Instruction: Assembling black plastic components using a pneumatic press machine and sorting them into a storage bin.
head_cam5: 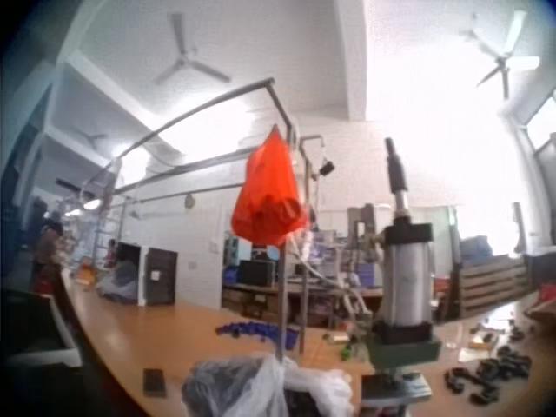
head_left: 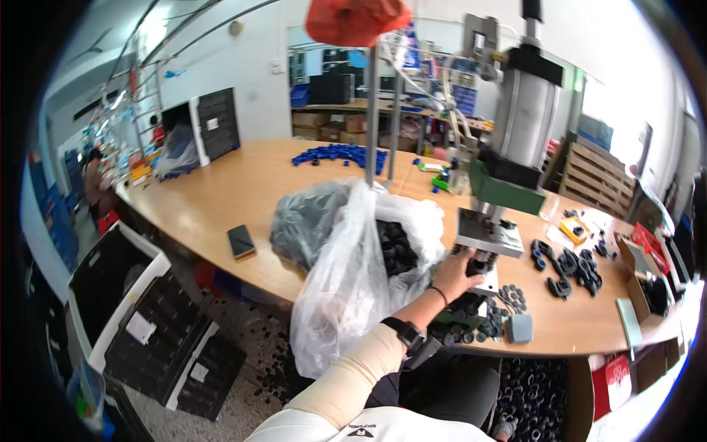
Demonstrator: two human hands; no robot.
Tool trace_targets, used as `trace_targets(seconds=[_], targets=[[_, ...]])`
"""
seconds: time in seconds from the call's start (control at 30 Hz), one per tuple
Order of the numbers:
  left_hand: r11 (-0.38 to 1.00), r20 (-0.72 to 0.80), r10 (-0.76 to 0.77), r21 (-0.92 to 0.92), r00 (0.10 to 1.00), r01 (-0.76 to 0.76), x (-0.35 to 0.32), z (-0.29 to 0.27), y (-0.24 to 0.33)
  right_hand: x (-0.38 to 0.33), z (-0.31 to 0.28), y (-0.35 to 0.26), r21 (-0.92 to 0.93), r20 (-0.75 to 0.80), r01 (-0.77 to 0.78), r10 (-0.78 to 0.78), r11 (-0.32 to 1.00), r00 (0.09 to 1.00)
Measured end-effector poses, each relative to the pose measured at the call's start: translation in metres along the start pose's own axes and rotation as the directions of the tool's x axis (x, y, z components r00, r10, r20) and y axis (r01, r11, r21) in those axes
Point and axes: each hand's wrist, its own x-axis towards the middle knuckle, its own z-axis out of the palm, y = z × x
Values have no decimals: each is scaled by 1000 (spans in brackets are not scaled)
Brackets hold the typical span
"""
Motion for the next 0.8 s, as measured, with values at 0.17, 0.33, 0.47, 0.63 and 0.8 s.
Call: trace_targets(seconds=[0.17,0.33,0.47,0.63,0.8], targets=[[996,-34,43,-77,998,-46,-2,-19,-6,12,22,10,-136,-15,-57,55,989,998],[994,10,109,-13,994,-108,2,-3,14,-8,-9,0,-94,-3,-174,174,980,985],[994,9,60,-90,998,-59,-2,-17,7,-14,2,-15,-144,-16,-207,207,968,978],[981,136,-59,-177,989,83,1,-17,18,-13,5,4,-167,-96,-202,188,965,977],[980,83,-69,-183,994,84,-2,-15,5,-11,13,3,-184,-91,-195,181,963,979]])
